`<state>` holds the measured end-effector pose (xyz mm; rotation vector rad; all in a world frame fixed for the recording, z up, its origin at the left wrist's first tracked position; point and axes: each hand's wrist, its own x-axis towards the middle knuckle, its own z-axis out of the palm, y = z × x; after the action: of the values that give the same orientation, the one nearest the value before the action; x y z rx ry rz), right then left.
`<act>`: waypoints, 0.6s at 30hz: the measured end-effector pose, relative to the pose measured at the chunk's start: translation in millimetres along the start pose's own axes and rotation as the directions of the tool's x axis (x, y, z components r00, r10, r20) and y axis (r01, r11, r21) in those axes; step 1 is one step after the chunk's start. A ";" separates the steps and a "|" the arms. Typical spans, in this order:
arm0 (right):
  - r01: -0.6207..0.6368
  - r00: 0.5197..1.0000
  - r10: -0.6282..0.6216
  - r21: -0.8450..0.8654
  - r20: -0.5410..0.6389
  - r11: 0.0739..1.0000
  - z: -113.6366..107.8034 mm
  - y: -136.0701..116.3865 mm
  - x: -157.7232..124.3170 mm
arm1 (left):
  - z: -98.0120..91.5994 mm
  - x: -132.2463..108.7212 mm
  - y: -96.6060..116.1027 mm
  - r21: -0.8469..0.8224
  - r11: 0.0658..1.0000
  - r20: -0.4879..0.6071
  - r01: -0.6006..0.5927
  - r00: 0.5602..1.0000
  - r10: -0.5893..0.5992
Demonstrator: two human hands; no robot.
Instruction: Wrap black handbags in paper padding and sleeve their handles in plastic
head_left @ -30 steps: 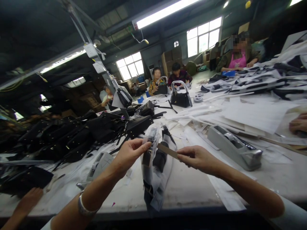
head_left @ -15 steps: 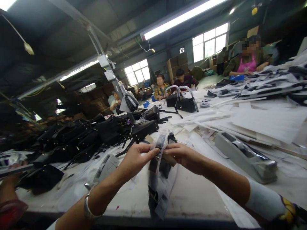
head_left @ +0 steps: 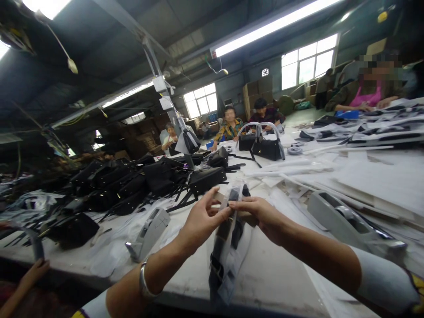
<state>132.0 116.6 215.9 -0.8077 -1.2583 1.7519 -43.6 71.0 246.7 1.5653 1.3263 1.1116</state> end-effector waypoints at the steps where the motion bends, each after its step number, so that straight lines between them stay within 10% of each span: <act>1: -0.017 1.000 0.017 -0.006 0.002 1.000 0.1 -0.5 -0.2 | 1.8 -0.1 -4.5 -0.078 0.996 -0.050 0.052 0.997 -0.056; 7: -0.057 0.993 0.054 0.028 0.102 0.998 -2.7 -3.1 -2.8 | 13.7 -1.4 -15.5 -0.401 0.915 -0.093 -0.040 0.996 0.003; 18: 0.021 0.974 -0.039 0.079 0.224 0.997 -13.8 4.0 -8.9 | 14.1 -3.7 -12.6 -0.423 0.905 0.006 -0.033 0.999 0.040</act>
<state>146.9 114.0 208.3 -0.5549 -1.3337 1.8955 -34.2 68.8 230.0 1.2742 0.9638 1.3069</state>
